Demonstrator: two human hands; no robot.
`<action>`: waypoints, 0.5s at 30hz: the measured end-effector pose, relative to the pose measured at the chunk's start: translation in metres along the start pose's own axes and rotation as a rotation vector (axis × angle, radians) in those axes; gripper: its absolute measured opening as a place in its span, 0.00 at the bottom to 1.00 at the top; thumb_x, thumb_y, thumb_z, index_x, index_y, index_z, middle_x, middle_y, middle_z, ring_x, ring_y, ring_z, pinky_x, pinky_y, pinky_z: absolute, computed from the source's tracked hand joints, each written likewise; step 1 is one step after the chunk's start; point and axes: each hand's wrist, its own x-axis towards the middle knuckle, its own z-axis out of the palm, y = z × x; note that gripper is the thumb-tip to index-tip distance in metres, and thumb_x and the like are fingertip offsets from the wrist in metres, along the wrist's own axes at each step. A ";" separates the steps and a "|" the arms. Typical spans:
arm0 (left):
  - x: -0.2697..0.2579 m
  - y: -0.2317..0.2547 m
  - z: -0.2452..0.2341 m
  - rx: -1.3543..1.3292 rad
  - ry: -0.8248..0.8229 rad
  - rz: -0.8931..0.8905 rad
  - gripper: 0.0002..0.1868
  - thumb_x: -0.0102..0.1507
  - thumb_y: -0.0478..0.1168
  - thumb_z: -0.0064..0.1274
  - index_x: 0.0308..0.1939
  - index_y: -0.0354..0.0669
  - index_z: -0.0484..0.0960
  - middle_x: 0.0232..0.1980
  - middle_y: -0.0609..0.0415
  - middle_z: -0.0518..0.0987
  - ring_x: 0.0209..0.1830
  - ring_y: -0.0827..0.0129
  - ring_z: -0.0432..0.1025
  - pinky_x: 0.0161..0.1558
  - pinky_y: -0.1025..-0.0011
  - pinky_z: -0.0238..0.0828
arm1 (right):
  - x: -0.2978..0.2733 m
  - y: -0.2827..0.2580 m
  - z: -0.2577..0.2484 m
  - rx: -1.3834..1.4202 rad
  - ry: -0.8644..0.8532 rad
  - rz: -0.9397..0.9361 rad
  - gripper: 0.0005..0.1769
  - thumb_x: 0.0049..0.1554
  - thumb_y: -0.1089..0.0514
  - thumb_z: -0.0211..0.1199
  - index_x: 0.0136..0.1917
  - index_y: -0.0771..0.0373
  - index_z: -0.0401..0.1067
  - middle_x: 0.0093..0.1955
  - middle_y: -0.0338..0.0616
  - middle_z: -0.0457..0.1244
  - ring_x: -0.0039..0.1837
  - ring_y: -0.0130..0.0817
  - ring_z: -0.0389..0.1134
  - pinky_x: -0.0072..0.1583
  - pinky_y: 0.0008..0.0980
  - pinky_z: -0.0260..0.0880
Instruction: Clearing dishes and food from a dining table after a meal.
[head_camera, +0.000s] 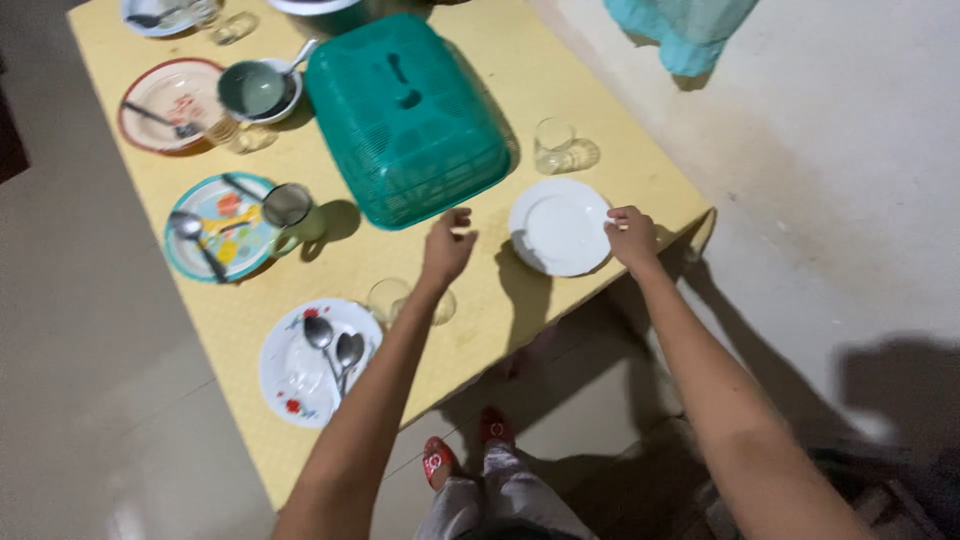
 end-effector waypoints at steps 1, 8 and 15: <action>0.007 -0.015 0.021 -0.003 -0.008 0.004 0.21 0.60 0.35 0.59 0.58 0.38 0.79 0.52 0.45 0.82 0.48 0.58 0.80 0.46 0.65 0.80 | 0.007 0.007 0.001 -0.002 0.008 0.006 0.16 0.59 0.58 0.65 0.60 0.63 0.74 0.58 0.49 0.69 0.58 0.43 0.72 0.59 0.40 0.73; 0.029 -0.079 0.116 0.112 -0.106 -0.343 0.39 0.60 0.38 0.61 0.73 0.32 0.63 0.67 0.31 0.72 0.63 0.46 0.72 0.58 0.60 0.74 | 0.055 0.056 0.027 -0.157 -0.082 0.095 0.28 0.60 0.54 0.65 0.70 0.65 0.63 0.66 0.62 0.62 0.67 0.53 0.65 0.65 0.45 0.66; 0.032 -0.112 0.151 -0.245 -0.193 -0.471 0.42 0.56 0.31 0.50 0.76 0.33 0.55 0.65 0.39 0.77 0.55 0.54 0.77 0.47 0.64 0.79 | 0.082 0.092 0.059 -0.256 -0.148 0.099 0.24 0.63 0.56 0.62 0.70 0.67 0.69 0.66 0.60 0.67 0.68 0.53 0.69 0.69 0.43 0.69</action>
